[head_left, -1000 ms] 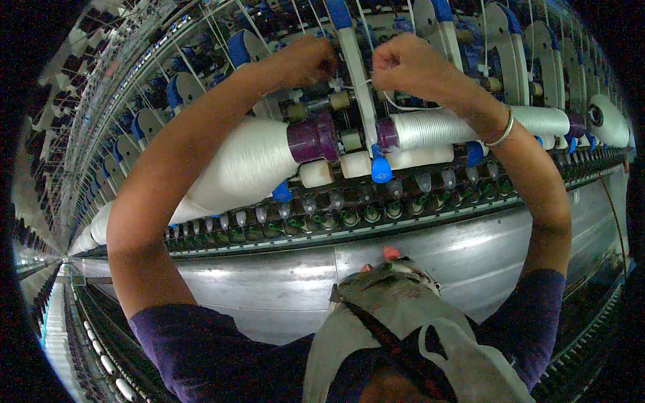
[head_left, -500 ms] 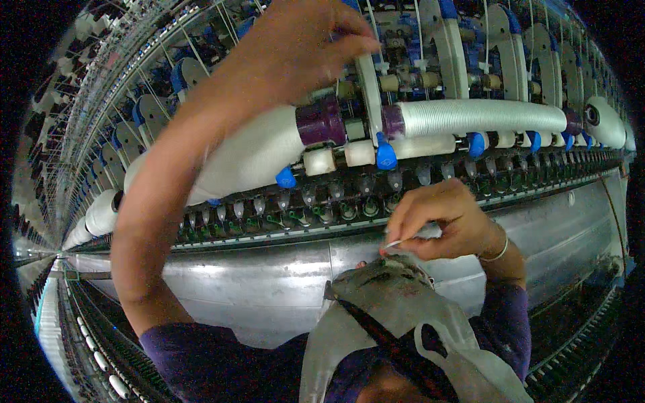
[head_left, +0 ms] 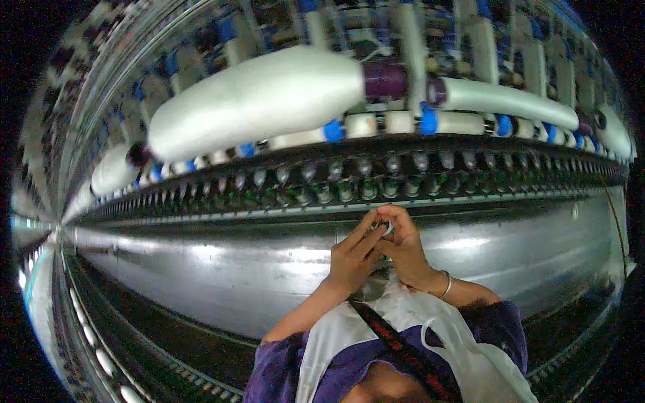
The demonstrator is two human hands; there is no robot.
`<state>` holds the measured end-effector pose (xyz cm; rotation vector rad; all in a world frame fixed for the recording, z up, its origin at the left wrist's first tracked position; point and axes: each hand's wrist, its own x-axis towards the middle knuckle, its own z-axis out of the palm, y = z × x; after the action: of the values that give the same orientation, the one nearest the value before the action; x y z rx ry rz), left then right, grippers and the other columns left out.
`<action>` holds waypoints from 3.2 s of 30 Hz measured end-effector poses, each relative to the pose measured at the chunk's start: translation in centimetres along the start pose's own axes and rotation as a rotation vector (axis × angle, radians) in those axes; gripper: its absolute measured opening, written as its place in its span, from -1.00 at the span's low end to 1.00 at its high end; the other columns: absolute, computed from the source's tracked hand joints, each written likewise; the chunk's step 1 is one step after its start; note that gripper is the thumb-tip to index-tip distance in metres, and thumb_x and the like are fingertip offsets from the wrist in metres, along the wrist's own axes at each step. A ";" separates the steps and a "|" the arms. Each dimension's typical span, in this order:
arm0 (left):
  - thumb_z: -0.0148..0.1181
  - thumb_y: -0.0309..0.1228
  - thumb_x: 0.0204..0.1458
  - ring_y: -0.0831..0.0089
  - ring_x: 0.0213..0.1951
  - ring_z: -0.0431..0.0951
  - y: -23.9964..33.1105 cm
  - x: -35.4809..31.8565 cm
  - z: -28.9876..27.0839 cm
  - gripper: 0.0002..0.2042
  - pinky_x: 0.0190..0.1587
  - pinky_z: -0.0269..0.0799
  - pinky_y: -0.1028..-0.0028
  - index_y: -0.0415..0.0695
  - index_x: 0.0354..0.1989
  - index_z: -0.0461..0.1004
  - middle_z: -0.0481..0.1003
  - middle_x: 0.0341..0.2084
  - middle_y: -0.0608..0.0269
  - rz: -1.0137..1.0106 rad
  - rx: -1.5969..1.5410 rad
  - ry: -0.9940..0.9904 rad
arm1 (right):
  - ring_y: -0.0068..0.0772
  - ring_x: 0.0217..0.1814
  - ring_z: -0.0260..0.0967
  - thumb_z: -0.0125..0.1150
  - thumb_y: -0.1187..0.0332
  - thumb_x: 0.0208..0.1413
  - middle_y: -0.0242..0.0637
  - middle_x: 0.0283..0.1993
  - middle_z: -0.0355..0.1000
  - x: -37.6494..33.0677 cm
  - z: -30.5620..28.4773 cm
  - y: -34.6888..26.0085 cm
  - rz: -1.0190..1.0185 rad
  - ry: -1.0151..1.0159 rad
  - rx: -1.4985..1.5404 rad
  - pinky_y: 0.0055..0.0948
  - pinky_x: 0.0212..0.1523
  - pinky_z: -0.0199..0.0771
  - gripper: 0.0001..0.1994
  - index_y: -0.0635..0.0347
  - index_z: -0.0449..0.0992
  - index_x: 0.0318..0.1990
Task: The person walks along a spinning frame in a textile factory, removes empty bobbins, and installs new ones. They then thread the yarn through guides and tensioners to restart the spinning process.
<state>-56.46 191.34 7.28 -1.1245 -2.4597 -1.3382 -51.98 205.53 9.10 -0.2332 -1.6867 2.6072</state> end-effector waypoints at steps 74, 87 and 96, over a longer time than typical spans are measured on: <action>0.15 -0.56 -0.02 0.26 -0.04 0.49 -40.8 -15.2 -90.2 -0.62 0.04 0.36 0.38 -0.23 0.04 0.39 0.47 -0.10 0.02 0.059 0.327 0.232 | -0.52 -0.30 0.44 0.00 0.46 0.11 -0.28 -0.31 0.53 49.1 101.8 11.5 -1.021 -0.025 -0.341 -0.50 -0.28 0.41 -0.78 0.27 0.54 -0.16; -0.13 -0.47 0.16 0.50 -0.53 0.45 -54.0 11.7 -107.2 -0.59 -0.44 0.41 0.51 -0.22 0.20 0.18 0.51 -0.44 0.12 -0.073 -0.257 0.197 | -0.23 -0.24 0.47 0.16 0.22 0.00 -0.06 -0.15 0.49 67.8 110.1 1.7 -1.036 0.453 -1.073 -0.27 -0.22 0.44 -0.71 0.17 0.56 -0.16; 0.13 -0.44 -0.08 0.32 -0.58 0.52 -59.6 24.8 -106.3 -0.75 -0.49 0.42 0.41 -0.24 -0.21 0.56 0.54 -0.57 0.05 -0.078 -0.175 0.464 | -0.58 -0.64 0.28 0.50 0.17 -0.31 -0.36 -0.65 0.44 67.4 109.5 1.6 -1.056 0.384 -0.588 -0.45 -0.56 0.32 -0.71 0.18 0.55 -0.62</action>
<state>-137.81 103.77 41.64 -0.6508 -2.0984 -1.6432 -133.84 112.77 44.24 0.1279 -1.6938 1.2218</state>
